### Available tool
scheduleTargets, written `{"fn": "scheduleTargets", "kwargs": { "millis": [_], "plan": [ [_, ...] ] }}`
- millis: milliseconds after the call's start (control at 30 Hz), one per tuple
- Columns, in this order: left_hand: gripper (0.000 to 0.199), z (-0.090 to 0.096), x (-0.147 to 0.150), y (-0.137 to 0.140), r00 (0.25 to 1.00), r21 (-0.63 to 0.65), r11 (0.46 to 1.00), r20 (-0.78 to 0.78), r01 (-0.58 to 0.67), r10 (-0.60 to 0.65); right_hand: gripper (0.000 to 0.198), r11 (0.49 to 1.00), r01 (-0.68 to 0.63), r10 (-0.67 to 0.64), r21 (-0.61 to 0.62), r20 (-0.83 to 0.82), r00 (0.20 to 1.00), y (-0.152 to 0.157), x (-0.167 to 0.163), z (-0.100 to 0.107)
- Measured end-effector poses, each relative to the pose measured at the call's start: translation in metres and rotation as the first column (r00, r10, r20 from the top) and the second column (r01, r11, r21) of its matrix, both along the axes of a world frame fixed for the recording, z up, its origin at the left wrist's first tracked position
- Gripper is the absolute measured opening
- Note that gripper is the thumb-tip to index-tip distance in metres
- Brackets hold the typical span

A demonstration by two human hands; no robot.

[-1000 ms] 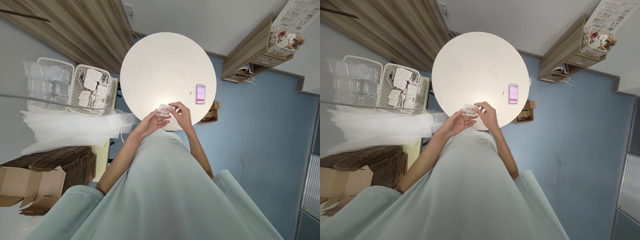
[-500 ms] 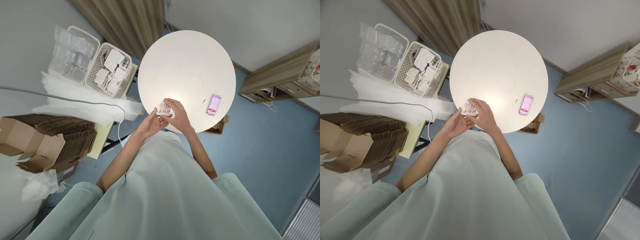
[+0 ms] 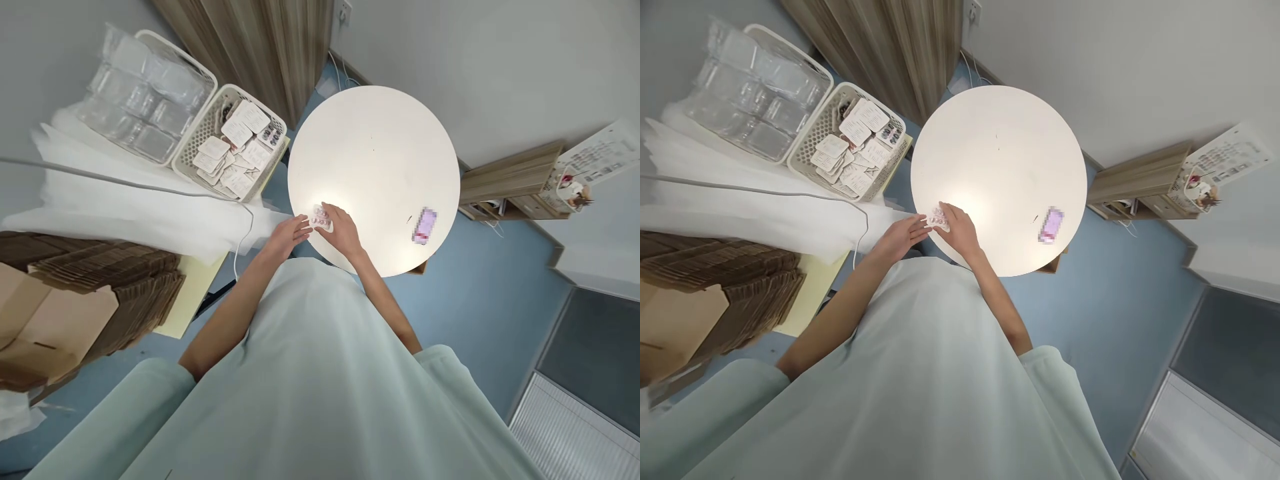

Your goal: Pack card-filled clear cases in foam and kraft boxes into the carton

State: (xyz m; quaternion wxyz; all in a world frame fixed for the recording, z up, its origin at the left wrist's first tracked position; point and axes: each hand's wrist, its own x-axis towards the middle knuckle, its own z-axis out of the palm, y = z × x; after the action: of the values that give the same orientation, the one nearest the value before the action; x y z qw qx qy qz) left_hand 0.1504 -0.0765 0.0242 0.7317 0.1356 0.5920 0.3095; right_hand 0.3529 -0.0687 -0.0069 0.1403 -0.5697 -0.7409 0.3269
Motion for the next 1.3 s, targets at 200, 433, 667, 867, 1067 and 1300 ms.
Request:
{"fn": "scheduleTargets", "kwargs": {
  "millis": [200,433,667,867,1067,1300],
  "plan": [
    [0.040,0.000,-0.050,0.025,0.997,0.134,0.991,-0.074,-0.020,0.030,0.073,0.987,0.118,-0.100,-0.108,0.161,0.982,-0.004,-0.020,-0.023],
    [0.040,0.006,-0.099,0.038,0.995,0.203,0.979,-0.094,-0.018,0.038,0.079,0.975,0.210,-0.186,-0.071,0.247,0.951,0.000,-0.052,-0.007],
    [0.036,0.015,-0.143,0.059,0.977,0.361,0.926,-0.132,-0.111,0.168,0.077,0.984,0.170,-0.177,0.052,0.228,0.957,0.029,-0.101,0.029],
    [0.043,0.010,-0.189,0.100,0.917,0.501,0.850,-0.241,-0.162,0.316,0.073,0.984,0.070,-0.101,0.166,0.186,0.977,0.058,-0.139,0.059],
    [0.070,-0.015,-0.228,0.169,0.809,0.615,0.783,-0.415,-0.087,0.416,0.074,0.980,0.029,-0.070,0.195,0.207,0.976,0.071,-0.165,0.089],
    [0.079,-0.013,-0.263,0.260,0.795,0.644,0.757,-0.403,-0.107,0.454,0.071,0.968,0.036,-0.098,0.249,0.243,0.965,0.061,-0.167,0.107]
  ]
}}
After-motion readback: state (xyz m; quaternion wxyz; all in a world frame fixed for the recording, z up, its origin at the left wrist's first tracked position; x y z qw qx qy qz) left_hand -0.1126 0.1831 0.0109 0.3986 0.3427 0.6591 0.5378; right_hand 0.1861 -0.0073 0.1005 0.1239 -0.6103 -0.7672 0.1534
